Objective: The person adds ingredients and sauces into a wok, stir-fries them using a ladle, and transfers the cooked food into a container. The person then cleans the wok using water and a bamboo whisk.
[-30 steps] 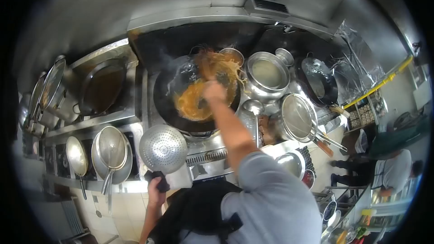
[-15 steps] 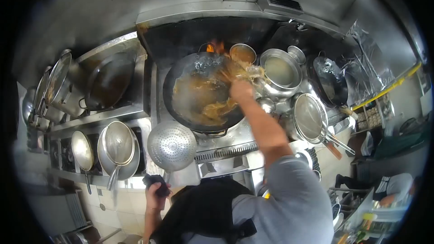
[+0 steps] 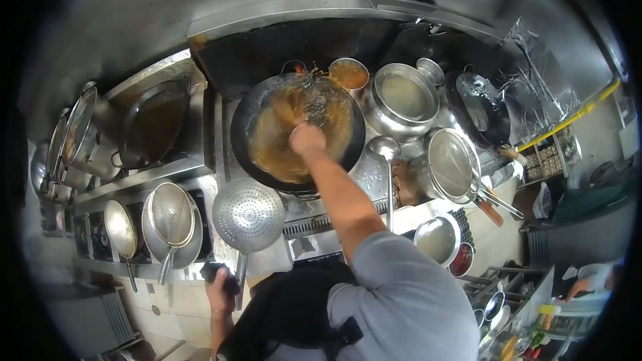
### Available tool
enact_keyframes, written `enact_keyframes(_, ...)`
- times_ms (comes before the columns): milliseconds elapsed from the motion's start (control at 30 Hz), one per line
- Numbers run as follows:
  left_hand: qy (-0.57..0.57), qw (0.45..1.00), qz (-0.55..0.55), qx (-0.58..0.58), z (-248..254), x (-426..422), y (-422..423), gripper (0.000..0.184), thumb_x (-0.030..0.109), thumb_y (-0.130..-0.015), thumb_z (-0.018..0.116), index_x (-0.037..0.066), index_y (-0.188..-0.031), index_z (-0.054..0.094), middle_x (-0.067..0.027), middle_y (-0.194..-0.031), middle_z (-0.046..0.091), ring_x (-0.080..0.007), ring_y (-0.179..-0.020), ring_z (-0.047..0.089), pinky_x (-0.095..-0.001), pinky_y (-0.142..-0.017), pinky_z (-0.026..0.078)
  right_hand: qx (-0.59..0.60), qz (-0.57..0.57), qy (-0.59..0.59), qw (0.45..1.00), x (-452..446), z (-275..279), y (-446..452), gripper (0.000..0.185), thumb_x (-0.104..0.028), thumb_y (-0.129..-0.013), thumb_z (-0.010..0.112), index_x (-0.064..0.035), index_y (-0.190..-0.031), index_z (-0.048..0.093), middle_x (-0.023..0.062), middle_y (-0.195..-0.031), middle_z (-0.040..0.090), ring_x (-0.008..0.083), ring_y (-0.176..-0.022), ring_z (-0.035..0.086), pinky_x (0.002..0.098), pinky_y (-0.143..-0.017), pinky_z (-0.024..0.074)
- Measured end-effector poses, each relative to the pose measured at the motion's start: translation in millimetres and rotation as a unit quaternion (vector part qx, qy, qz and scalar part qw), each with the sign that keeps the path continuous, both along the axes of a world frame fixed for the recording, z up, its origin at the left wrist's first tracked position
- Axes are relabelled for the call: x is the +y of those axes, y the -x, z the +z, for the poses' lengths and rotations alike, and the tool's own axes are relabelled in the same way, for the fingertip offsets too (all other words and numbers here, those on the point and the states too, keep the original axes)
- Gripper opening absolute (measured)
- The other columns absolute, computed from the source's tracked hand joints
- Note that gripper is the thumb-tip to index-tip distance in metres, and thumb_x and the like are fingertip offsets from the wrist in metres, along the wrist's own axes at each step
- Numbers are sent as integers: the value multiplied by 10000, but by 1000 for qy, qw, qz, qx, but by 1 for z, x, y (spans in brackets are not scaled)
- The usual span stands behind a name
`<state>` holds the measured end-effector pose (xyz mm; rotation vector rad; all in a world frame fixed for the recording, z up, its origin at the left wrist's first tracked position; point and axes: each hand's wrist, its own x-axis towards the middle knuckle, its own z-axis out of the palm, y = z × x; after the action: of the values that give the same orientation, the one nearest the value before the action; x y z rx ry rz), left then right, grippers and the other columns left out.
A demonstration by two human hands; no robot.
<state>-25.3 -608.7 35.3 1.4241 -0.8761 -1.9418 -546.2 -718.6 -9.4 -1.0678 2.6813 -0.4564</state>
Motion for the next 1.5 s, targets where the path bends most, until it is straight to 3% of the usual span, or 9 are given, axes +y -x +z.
enact_keyframes(167, 80, 996, 11, -48, 23, -4, 5, 229, 190, -933, 730, 50, -1063, 605, -112, -711, 648, -219, -482, 610, -346, -421, 512, 4, 149, -104, 983, 85, 62, -40, 417, -284, -967, 576, -257, -1373, 665, 184, -1103, 778, 367, -1010, 765, 489, -961, 588)
enact_keyframes(333, 4, 999, 29, 33, 16, -3, 2, 272, 180, -888, 682, 36, -1099, 587, -148, -751, 641, -271, -545, 644, -383, -457, 548, -35, -27, 94, 995, 12, 11, 11, 418, -302, -950, 567, -140, -1311, 701, 241, -1099, 755, 392, -1082, 728, 496, -1019, 553)
enact_keyframes(533, -4, 997, 45, 57, 7, -8, 4, 371, 217, -868, 681, 20, -1166, 580, -172, -839, 658, -291, -591, 664, -391, -464, 564, -92, 164, -109, 976, 103, 126, -98, 373, -257, -960, 556, -172, -1297, 692, 199, -1207, 746, 427, -1156, 699, 494, -1050, 533)
enact_keyframes(767, -22, 997, 43, 56, 5, -10, -1, 346, 223, -897, 677, 21, -1164, 586, -155, -822, 665, -272, -558, 654, -360, -434, 555, 15, 14, -198, 980, 66, 58, 36, 364, -252, -1007, 516, -166, -1309, 700, 201, -1214, 752, 348, -1123, 743, 458, -937, 601)
enact_keyframes(1033, 3, 994, 105, 36, 12, -3, -9, 314, 201, -910, 682, 28, -1156, 589, -141, -822, 666, -261, -561, 663, -374, -456, 558, 160, 133, -211, 955, 124, 48, 57, 310, -309, -991, 571, -145, -1153, 777, 177, -1030, 792, 334, -898, 792, 503, -824, 627)
enact_keyframes(1200, -15, 998, 52, 15, 9, -8, 1, 342, 243, -907, 690, 13, -1138, 589, -151, -822, 654, -259, -536, 640, -350, -425, 496, -3, 60, 17, 998, -17, -23, 59, 383, -252, -947, 558, -140, -1263, 742, 162, -1332, 709, 344, -1250, 663, 457, -1130, 481)
enact_keyframes(1233, -16, 998, 50, 17, 7, -7, 6, 342, 243, -907, 690, 13, -1138, 589, -151, -822, 654, -259, -536, 640, -350, -425, 496, -97, -27, 19, 995, -14, 49, -15, 422, -259, -969, 513, -124, -1320, 703, 180, -1321, 710, 347, -1260, 659, 450, -1128, 486)
enact_keyframes(1333, -21, 999, 39, -4, 4, -14, 13, 342, 243, -907, 693, 18, -1142, 588, -162, -814, 650, -265, -526, 632, -353, -429, 509, -86, 104, -16, 991, 18, 67, -99, 314, -244, -973, 539, -123, -1210, 705, 297, -1252, 695, 446, -1128, 700, 514, -993, 562)
enact_keyframes(1500, -17, 997, 69, 34, 9, -16, 14, 367, 257, -910, 694, 21, -1168, 583, -162, -816, 647, -267, -542, 631, -351, -438, 522, 10, 277, -156, 948, 157, 116, -25, 383, -306, -948, 603, -212, -1305, 707, 180, -1233, 740, 357, -1075, 743, 489, -923, 594)
